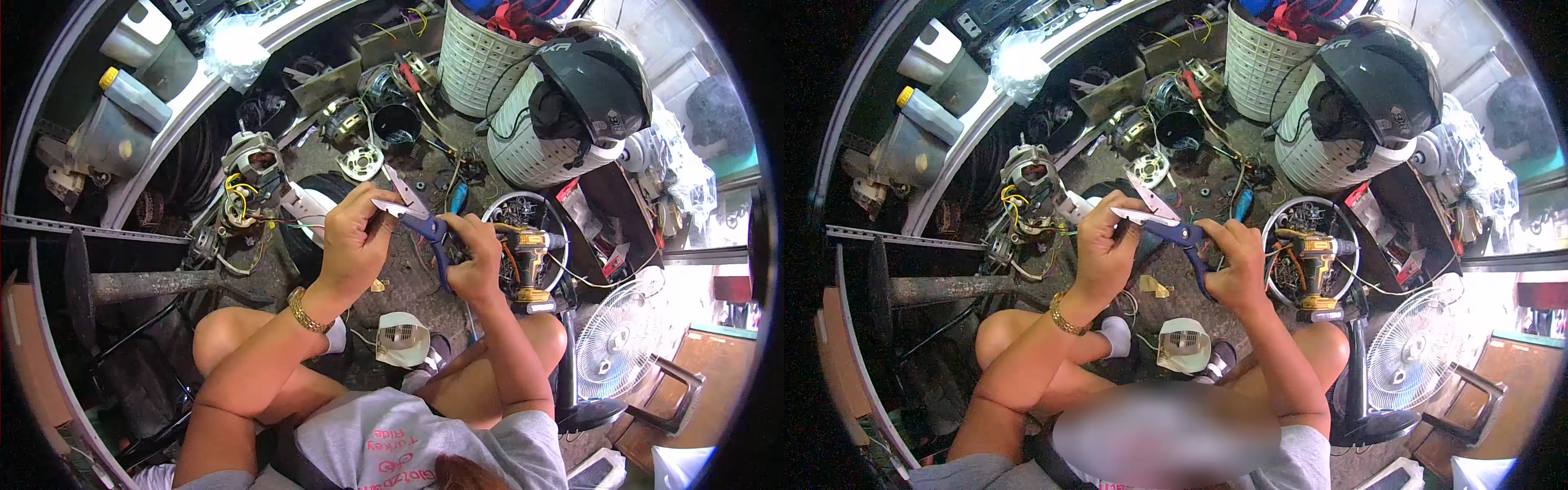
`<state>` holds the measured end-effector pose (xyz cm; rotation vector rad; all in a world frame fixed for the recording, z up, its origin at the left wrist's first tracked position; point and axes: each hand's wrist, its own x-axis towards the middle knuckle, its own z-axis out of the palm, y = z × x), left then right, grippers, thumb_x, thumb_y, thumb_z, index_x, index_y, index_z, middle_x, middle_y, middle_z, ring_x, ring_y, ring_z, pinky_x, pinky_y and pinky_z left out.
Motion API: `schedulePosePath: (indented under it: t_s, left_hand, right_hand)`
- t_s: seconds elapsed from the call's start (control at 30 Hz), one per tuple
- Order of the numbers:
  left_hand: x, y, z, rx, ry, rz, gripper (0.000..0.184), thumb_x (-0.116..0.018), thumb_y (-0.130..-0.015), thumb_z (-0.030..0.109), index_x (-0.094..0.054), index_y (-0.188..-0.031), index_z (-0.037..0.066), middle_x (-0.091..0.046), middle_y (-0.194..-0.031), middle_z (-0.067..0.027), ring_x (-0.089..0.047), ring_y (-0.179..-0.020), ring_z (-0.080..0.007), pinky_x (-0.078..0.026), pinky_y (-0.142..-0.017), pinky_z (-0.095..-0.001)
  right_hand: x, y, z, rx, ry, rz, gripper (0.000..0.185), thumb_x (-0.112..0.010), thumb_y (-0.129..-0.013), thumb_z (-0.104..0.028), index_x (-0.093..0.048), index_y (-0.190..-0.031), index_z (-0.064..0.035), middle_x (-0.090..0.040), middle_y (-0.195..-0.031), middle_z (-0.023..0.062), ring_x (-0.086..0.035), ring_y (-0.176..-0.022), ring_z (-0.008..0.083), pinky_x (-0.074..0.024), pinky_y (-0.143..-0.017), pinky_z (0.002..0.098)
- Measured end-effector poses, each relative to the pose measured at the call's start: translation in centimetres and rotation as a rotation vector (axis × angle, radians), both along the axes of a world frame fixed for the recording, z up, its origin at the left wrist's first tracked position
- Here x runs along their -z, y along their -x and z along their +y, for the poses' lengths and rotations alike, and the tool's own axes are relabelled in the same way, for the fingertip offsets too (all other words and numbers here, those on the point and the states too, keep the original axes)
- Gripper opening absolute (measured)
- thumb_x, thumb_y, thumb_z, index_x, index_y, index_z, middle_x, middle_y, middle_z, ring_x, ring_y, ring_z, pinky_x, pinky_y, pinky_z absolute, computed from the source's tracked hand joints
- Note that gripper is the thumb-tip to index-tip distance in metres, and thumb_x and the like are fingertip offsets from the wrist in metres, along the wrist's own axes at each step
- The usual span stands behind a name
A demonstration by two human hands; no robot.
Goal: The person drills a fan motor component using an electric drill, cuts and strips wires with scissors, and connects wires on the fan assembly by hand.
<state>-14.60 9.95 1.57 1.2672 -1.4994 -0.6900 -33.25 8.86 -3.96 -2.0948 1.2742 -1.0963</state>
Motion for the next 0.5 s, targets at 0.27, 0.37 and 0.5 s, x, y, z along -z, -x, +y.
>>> schedulePosePath:
  t_s: [0.27,0.37,0.5]
  left_hand:
    - [-0.04,-0.06,-0.04,0.034,-0.027,-0.001,0.009,-0.057,-0.080,-0.007,-0.060,-0.087,-0.001,-0.049,-0.072,-0.0051,-0.046,-0.064,-0.0135,-0.036,-0.059,-0.0252]
    - [0.43,-0.32,-0.26,0.068,-0.025,0.002,0.012,-0.057,-0.080,-0.009,-0.060,-0.089,-0.002,-0.049,-0.073,-0.0049,-0.044,-0.061,-0.0111,-0.034,-0.055,-0.0243]
    - [0.91,-0.54,-0.40,0.105,-0.029,-0.009,0.013,-0.058,-0.079,-0.009,-0.060,-0.091,-0.003,-0.049,-0.075,-0.0052,-0.042,-0.057,-0.0098,-0.033,-0.052,-0.0240]
  right_hand:
    - [0.14,0.29,-0.01,-0.022,-0.002,-0.002,0.046,-0.075,-0.057,-0.010,-0.064,-0.102,-0.0122,-0.053,-0.075,0.0060,-0.050,-0.070,0.0261,-0.0338,-0.064,0.0343]
    - [0.25,0.25,-0.03,-0.036,0.015,-0.019,0.046,-0.075,-0.058,-0.011,-0.064,-0.102,-0.0114,-0.053,-0.075,0.0064,-0.051,-0.070,0.0262,-0.0336,-0.064,0.0343]
    - [0.14,0.47,0.13,-0.017,0.014,0.002,0.045,-0.075,-0.058,-0.011,-0.064,-0.102,-0.0107,-0.056,-0.077,0.0079,-0.053,-0.071,0.0284,-0.0355,-0.065,0.0344]
